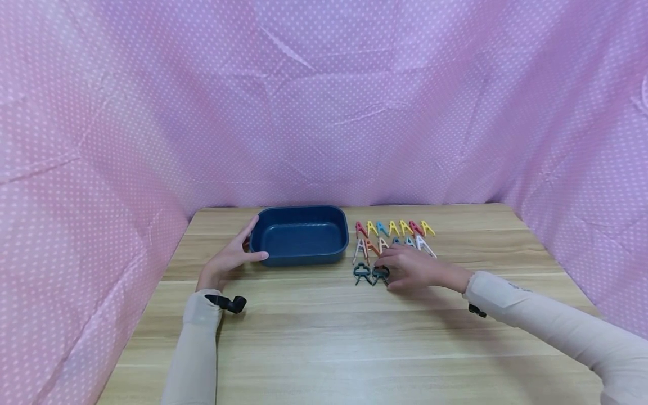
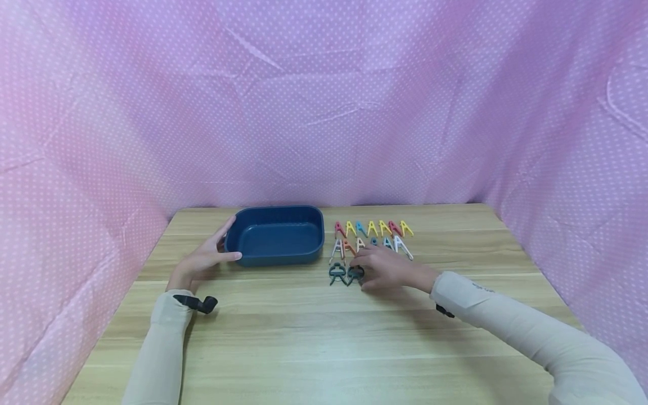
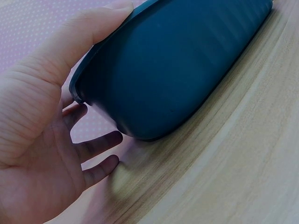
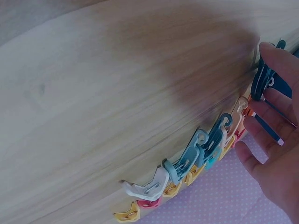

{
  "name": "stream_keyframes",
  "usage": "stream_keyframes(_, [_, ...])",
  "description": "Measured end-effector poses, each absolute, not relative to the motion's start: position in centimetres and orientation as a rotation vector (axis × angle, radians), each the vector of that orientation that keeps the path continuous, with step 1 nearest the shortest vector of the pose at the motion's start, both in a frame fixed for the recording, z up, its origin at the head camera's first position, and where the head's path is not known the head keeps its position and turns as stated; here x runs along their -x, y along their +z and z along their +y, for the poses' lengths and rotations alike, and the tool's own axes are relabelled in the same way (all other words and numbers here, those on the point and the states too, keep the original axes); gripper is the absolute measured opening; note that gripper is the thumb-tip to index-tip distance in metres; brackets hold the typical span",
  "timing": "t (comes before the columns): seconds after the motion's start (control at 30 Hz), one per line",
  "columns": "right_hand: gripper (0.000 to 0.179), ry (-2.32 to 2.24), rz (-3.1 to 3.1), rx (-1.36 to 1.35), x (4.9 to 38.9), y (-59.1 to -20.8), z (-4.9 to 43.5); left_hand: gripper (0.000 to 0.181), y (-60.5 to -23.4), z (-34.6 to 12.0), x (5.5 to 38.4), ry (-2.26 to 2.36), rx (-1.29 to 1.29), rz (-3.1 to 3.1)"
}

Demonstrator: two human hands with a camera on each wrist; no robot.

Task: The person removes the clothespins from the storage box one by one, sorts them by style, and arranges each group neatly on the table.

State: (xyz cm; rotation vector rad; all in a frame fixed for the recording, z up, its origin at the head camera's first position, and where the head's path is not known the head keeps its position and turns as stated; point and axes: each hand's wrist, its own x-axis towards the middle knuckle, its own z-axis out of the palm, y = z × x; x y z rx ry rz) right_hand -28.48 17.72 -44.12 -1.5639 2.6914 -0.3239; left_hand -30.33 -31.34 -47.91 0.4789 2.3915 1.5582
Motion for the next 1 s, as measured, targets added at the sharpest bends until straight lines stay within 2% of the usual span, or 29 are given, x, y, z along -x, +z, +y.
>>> stream_keyframes(0.8, [0.055, -0.402, 2.723, 1.522, 28.28, -43.83, 17.5, 0.105, -47.62, -31.06, 30.07, 1.574, -0.437, 2.368])
stream_keyframes(1.0, [0.05, -0.461, 2.743, 1.535, 28.56, -43.64, 17.25, 0.105, -47.75, -31.07, 29.78, 1.601, -0.421, 2.354])
